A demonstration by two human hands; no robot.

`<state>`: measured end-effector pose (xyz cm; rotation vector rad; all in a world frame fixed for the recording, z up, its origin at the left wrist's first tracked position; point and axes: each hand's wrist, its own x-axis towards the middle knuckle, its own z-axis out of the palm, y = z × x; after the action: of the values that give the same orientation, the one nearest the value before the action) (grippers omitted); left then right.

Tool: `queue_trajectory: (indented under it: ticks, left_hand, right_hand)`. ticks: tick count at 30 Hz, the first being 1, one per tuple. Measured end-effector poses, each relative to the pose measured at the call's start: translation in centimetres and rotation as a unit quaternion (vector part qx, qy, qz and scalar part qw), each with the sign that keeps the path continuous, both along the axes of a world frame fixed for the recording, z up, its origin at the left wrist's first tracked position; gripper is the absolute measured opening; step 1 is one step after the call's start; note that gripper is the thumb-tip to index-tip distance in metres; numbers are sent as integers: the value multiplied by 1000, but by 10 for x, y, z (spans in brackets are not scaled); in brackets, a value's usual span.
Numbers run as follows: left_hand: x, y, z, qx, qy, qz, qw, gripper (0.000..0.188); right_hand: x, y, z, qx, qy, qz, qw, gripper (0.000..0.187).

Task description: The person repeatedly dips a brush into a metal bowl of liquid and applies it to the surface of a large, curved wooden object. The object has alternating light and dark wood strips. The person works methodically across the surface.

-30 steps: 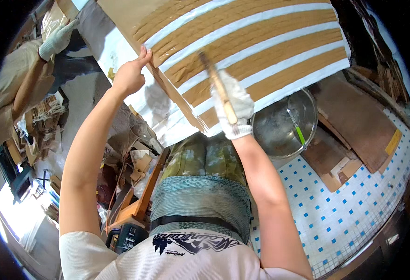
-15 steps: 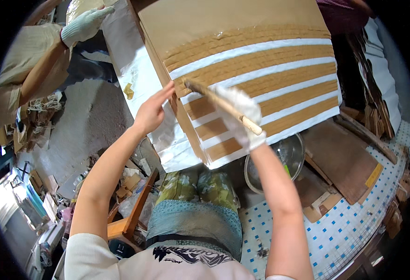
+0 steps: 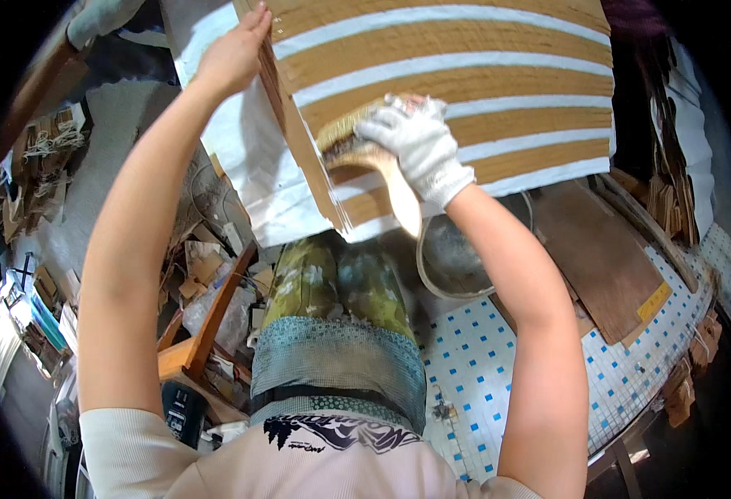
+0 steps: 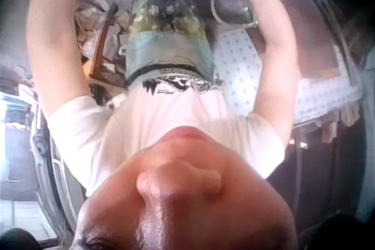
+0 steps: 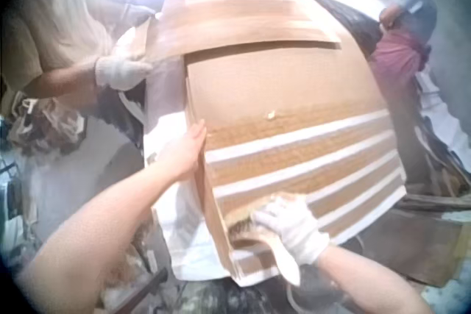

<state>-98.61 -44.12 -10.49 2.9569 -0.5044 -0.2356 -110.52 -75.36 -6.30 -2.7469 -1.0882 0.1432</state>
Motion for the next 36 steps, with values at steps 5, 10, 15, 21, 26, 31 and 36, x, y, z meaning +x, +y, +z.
queue_trajectory:
  ticks: [5, 10, 15, 21, 26, 31, 36]
  left_hand:
    - [9, -14, 26, 14, 66, 15, 998, 66]
    - [28, 17, -11, -4, 64, -17, 998, 73]
    - [32, 44, -30, -57, 56, -34, 996, 80]
    - [20, 15, 9, -21, 84, -8, 996, 81]
    - [14, 10, 20, -18, 101, 9, 995, 76]
    - [-3, 5, 22, -63, 92, 30, 993, 59]
    - [-27, -10, 13, -187, -27, 51, 981, 67]
  right_hand:
    - [-103, -58, -23, -22, 47, 42, 998, 28]
    - [-147, -87, -4, -93, 138, 97, 981, 23]
    - [-32, -68, 36, 73, 63, 52, 994, 35]
    - [149, 17, 60, 145, -45, -63, 986, 28]
    - [74, -28, -8, 157, -161, 5, 974, 26]
    - [-86, -121, -25, 0, 20, 29, 999, 28]
    - [-109, -167, 6, -28, 171, -12, 985, 19]
